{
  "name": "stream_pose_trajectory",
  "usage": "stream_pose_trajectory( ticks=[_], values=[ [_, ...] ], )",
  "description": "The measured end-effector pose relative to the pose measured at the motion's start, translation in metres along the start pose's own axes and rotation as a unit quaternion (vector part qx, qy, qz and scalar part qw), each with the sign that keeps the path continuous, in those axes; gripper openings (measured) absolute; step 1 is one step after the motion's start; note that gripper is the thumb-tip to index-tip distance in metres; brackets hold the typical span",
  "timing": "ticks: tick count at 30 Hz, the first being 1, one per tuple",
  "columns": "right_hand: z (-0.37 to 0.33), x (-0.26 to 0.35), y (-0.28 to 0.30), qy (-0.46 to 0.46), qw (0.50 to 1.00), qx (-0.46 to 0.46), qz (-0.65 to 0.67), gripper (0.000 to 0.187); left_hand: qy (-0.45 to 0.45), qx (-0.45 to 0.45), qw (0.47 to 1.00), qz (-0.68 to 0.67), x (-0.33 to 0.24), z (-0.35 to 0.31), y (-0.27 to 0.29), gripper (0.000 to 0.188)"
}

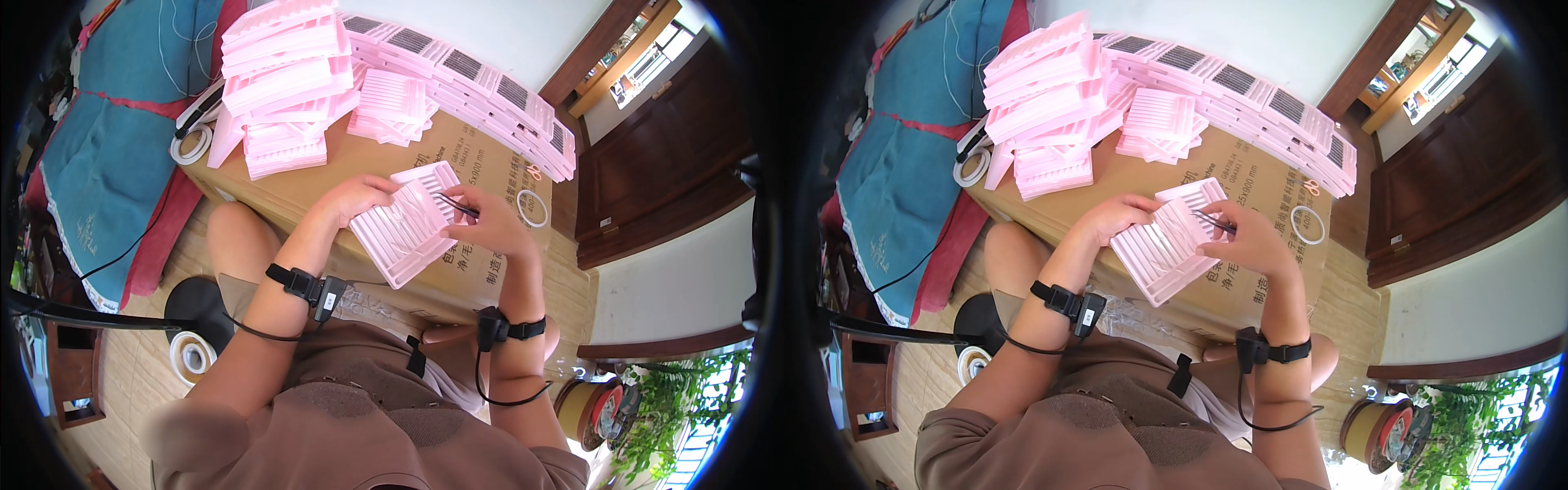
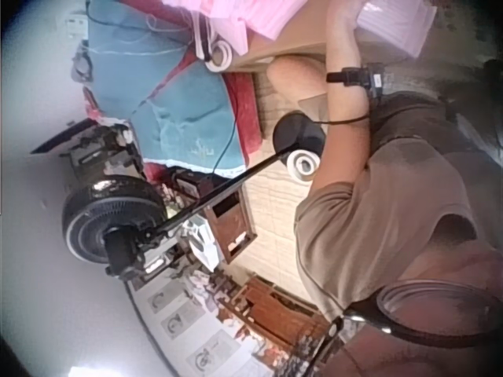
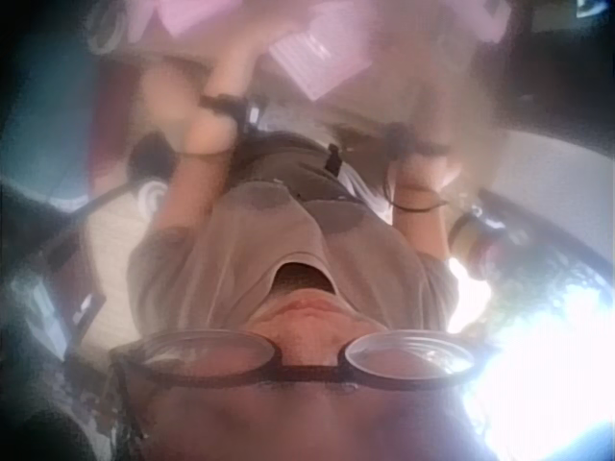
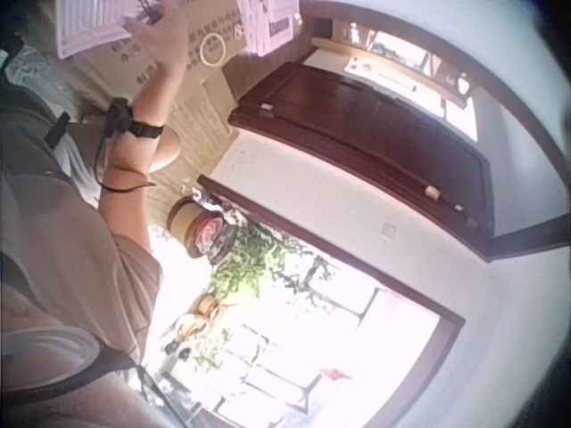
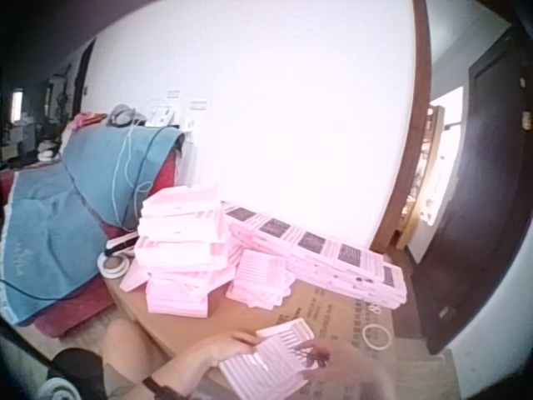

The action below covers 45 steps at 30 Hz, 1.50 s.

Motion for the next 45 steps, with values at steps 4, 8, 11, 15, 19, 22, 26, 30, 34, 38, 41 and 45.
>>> stream_pose_trajectory(
  ticks=[4,8,11,15,19,22,26,30,34,38,41,45],
  values=[
    [0.016,-0.003,-0.024,0.006,0.991,-0.022,-0.135,0.049,0.001,-0.019,1.0,-0.006,0.001,-0.001,0.001,0.04],
    [0.031,-0.008,-0.045,0.013,0.99,-0.013,-0.143,0.041,0.005,-0.031,0.999,0.0,0.004,0.0,0.003,0.04],
    [0.038,-0.012,-0.052,0.006,0.993,-0.002,-0.12,0.032,0.007,-0.024,1.0,0.001,0.004,0.001,0.003,0.04],
    [0.04,-0.01,-0.054,0.055,0.983,-0.049,-0.168,0.023,0.011,-0.019,1.0,-0.008,0.002,0.0,0.003,0.04],
    [0.032,-0.005,-0.051,0.072,0.982,-0.085,-0.152,0.023,0.015,-0.036,0.999,-0.006,0.0,-0.003,0.002,0.038],
    [0.028,-0.005,-0.049,0.039,0.982,-0.089,-0.165,0.023,0.013,-0.032,0.999,-0.006,0.0,-0.003,0.002,0.038],
    [0.036,-0.008,-0.055,0.041,0.984,-0.062,-0.164,0.021,0.01,-0.025,1.0,-0.003,-0.001,-0.002,0.002,0.04],
    [0.034,-0.013,-0.054,0.013,0.982,-0.049,-0.181,0.019,0.014,-0.044,0.999,-0.003,0.001,-0.002,0.004,0.039],
    [0.015,-0.006,-0.043,0.008,0.99,0.003,-0.139,0.019,0.001,-0.024,0.998,-0.055,0.001,0.0,0.008,0.041],
    [-0.01,0.007,-0.021,0.015,0.992,0.024,-0.12,0.017,-0.034,-0.002,0.997,-0.074,-0.005,-0.004,0.02,0.042],
    [-0.03,0.01,-0.019,-0.006,0.993,0.114,-0.034,0.015,-0.051,-0.044,0.995,-0.079,-0.014,-0.014,0.037,0.04],
    [-0.051,0.003,-0.041,-0.132,0.946,0.282,0.09,0.027,-0.066,-0.112,0.99,-0.055,-0.027,-0.023,0.049,0.037]
  ],
)
Point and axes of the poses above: each hand's wrist, its own z-axis towards the middle knuckle, its own y-axis out of the back of the hand, x = y × z, the point moved 4 cm from there along z, towards the middle knuckle, and after that the axes turned 15 degrees about z, right-handed, at the moved point
